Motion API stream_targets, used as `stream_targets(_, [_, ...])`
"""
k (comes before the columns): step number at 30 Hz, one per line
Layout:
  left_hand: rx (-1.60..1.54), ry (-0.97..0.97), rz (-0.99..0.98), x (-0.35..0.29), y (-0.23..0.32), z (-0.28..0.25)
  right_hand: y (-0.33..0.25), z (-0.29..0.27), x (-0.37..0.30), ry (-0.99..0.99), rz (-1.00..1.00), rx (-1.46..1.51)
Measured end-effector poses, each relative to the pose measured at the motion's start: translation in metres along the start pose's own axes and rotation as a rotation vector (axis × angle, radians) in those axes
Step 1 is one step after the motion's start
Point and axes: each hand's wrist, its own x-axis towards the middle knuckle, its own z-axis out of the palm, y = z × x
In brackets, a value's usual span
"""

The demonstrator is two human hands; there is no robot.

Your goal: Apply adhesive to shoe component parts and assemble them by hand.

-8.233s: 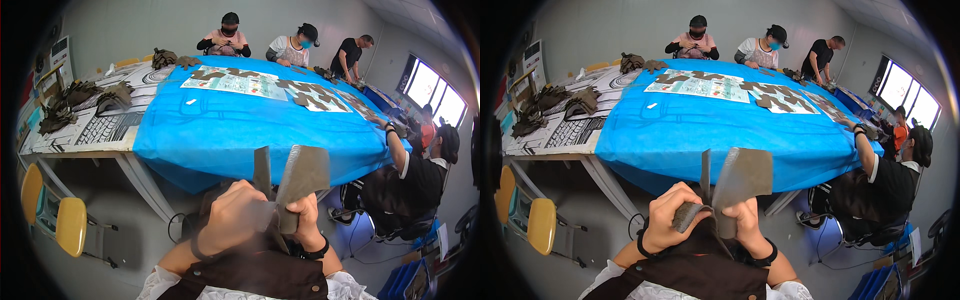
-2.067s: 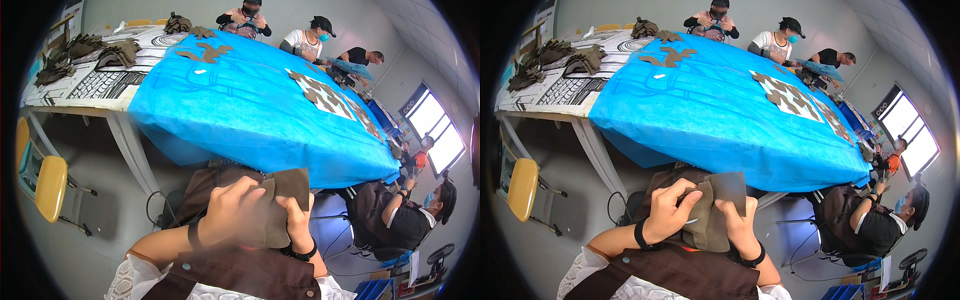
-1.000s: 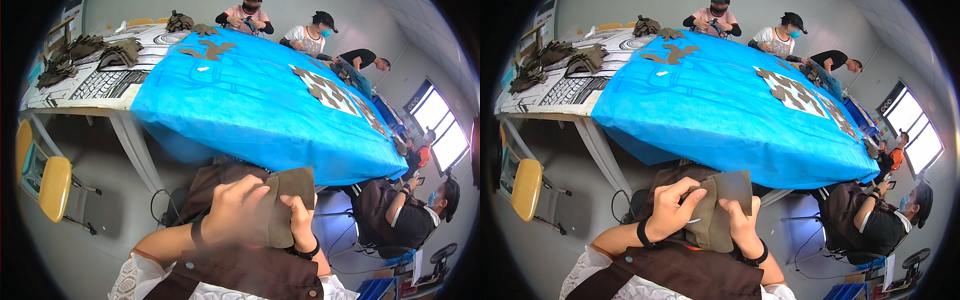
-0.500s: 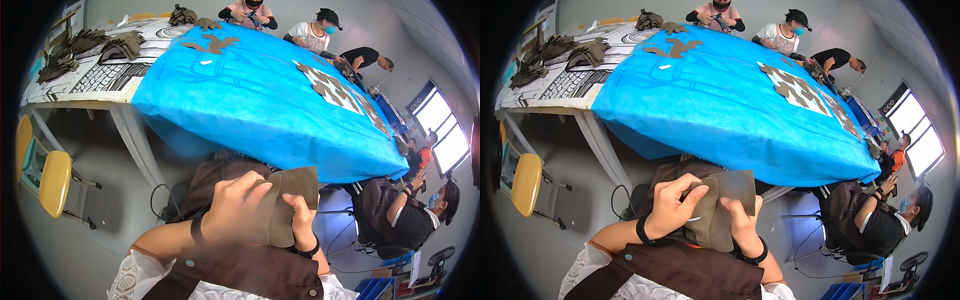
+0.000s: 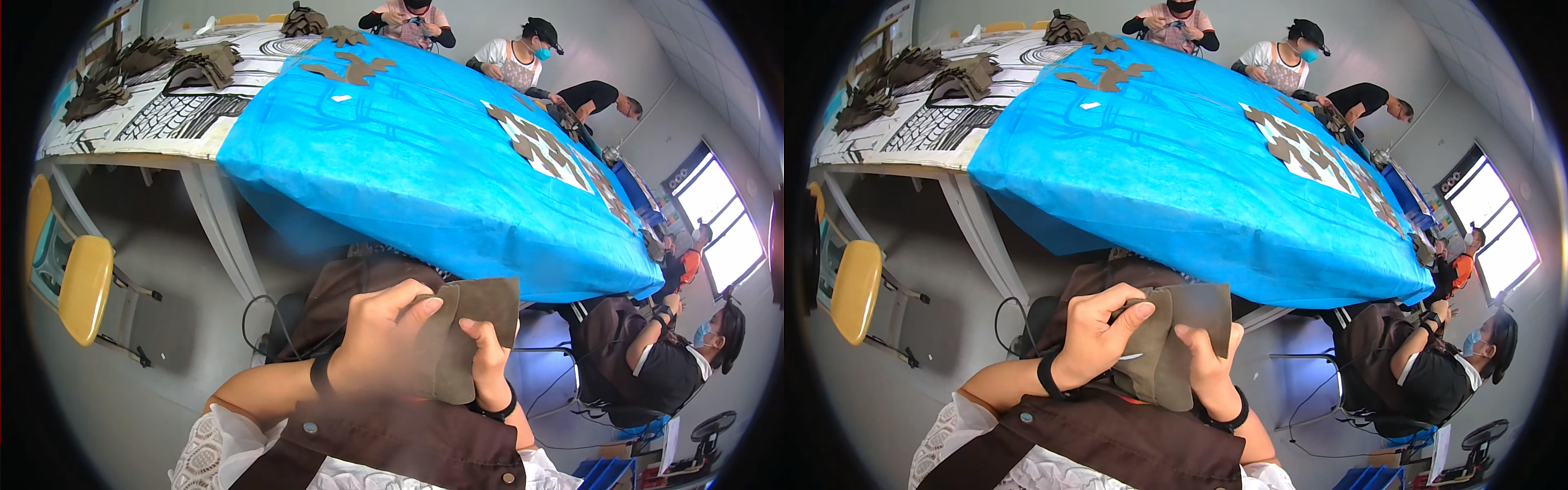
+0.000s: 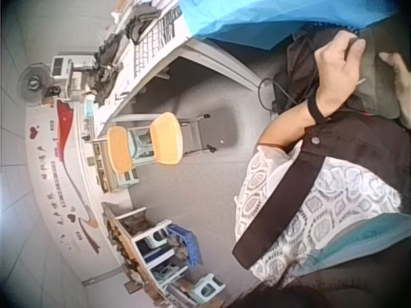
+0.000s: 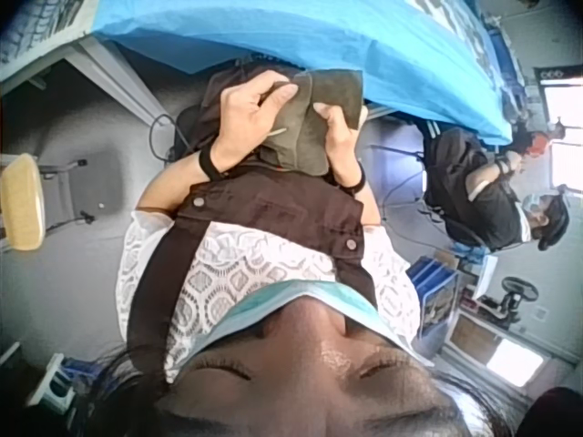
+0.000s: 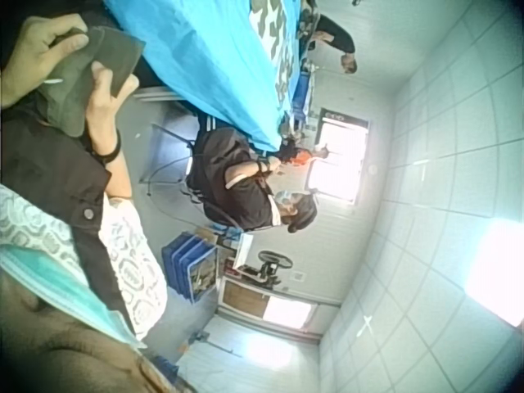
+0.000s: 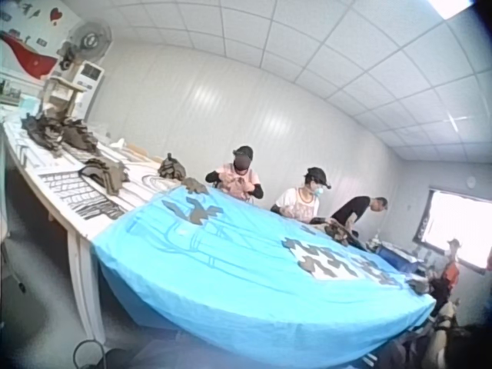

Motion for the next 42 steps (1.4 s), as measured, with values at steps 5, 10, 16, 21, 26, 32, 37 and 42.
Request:
stream_targets(5, [-0.061,-0.035,-0.102,0.000,0.001,-0.001,0.004,0.004,0.002,0.009,-0.149,-0.063])
stream_targets(10, [-0.047,-0.034,-0.117,0.001,0.001,-0.001,0.003,-0.001,0.002,-0.019,-0.072,-0.008])
stream_targets(16, [-0.020,-0.004,-0.123,-0.002,-0.001,-0.001,0.010,-0.006,0.003,-0.086,-0.183,-0.115])
stream_targets(21, [-0.032,0.040,-0.089,-0.001,-0.001,-0.001,0.010,-0.007,0.000,-0.081,-0.429,-0.406])
stream_targets(26, [-0.045,0.033,-0.022,-0.001,0.006,-0.005,0.002,0.006,-0.006,-0.005,-0.009,0.075])
stream_targets(32, [-0.092,-0.016,-0.095,-0.004,0.009,-0.007,0.002,0.010,-0.010,0.034,0.130,0.188])
stream_targets(37, [-0.262,0.026,-0.102,-0.005,0.006,-0.006,0.014,0.007,-0.010,-0.037,0.169,0.168])
stream_targets(42, [-0.277,0.046,-0.088,-0.003,0.008,-0.009,0.006,0.008,-0.004,-0.119,-0.015,0.010])
